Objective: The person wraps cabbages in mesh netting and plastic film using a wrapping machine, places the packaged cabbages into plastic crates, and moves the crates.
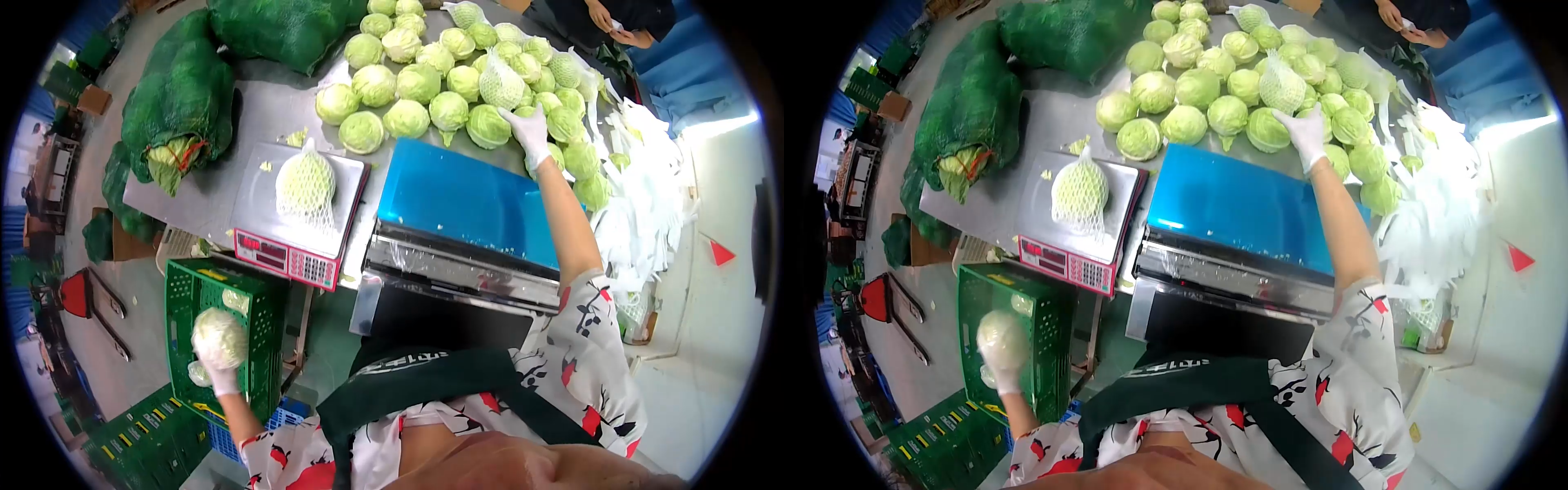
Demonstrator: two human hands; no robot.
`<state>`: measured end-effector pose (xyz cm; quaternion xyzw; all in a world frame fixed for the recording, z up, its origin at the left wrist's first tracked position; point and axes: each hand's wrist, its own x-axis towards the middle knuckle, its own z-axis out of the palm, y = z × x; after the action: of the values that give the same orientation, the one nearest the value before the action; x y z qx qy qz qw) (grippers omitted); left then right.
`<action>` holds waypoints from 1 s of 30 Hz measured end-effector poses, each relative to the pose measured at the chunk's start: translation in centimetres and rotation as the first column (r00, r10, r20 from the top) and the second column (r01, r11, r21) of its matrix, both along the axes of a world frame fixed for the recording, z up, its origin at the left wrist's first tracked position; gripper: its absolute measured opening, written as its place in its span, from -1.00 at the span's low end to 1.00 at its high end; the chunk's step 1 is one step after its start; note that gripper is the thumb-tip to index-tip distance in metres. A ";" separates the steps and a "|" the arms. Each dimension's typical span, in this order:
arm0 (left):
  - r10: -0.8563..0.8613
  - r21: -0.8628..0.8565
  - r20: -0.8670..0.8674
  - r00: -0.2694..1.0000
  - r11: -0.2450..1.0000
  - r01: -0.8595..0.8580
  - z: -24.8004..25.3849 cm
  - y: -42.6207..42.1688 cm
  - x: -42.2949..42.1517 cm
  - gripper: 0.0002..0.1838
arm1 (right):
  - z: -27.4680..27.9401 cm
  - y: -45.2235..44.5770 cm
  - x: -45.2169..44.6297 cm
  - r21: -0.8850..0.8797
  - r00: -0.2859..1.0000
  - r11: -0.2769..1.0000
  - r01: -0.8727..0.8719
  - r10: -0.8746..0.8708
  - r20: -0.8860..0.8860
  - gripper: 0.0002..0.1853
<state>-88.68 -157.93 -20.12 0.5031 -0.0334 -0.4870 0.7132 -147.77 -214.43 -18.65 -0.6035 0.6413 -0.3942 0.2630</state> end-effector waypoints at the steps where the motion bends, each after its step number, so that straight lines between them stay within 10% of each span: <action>1: 0.052 0.042 0.065 0.997 0.998 -0.055 0.1 2.1 2.1 -0.26 | -0.7 -2.6 0.0 0.043 0.996 0.999 -0.025 0.021 0.091 0.33; 4: 0.179 0.185 -0.043 0.983 0.968 -0.168 -0.7 7.7 7.6 -0.17 | -7.2 -10.7 -0.1 -0.113 0.973 0.979 0.168 -0.183 -0.141 0.08; 6: 0.328 0.615 0.423 0.845 0.581 -0.533 -1.9 7.8 9.2 -0.05 | -9.8 -14.4 0.5 -0.041 0.936 0.951 0.307 -0.310 -0.167 0.22; 8: 0.323 0.576 0.479 0.817 0.587 -0.569 -2.6 6.6 9.6 -0.05 | -8.8 -14.9 2.2 0.044 0.863 0.892 0.451 -0.423 -0.277 0.28; 14: -0.013 0.372 0.683 0.730 0.866 -0.333 0.6 -8.1 1.5 -0.44 | -12.8 -17.8 -2.2 0.127 0.944 0.980 0.151 -0.181 0.275 0.08; 17: -0.090 0.268 0.727 0.680 0.950 -0.161 3.9 -18.4 -4.9 -0.50 | -6.3 -13.0 -2.2 0.311 0.472 0.941 -0.136 -0.215 0.855 -0.22; 21: -0.238 0.180 0.791 0.563 0.971 0.158 7.8 -29.7 -16.6 -0.57 | -1.1 -6.3 -4.2 0.044 0.385 0.910 -0.412 0.130 0.914 -0.36; 24: -0.456 0.039 0.696 0.555 0.796 0.604 8.4 -35.2 -25.7 -0.51 | 4.6 2.9 -4.3 -0.063 0.805 0.856 -0.513 0.506 0.311 -0.08; 25: -0.527 -0.012 0.635 0.564 0.724 0.690 7.6 -36.7 -28.3 -0.42 | 6.3 6.1 -4.1 -0.095 0.820 0.817 -0.569 0.573 0.013 0.04; 28: -0.650 -0.042 0.568 0.505 0.590 0.807 5.5 -38.6 -35.9 -0.23 | 7.5 13.8 -4.4 -0.010 0.705 0.712 -0.703 0.694 -0.142 0.23; 30: -0.704 0.107 0.675 0.223 0.392 0.913 4.9 -37.8 -39.4 -0.14 | 7.3 16.9 -5.2 0.084 0.607 0.636 -0.767 0.761 -0.228 0.21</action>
<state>-128.12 -195.77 -15.20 0.4161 -0.6046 -0.5774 0.3576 -152.94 -197.54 -11.38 -0.8652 0.3452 -0.1746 0.3189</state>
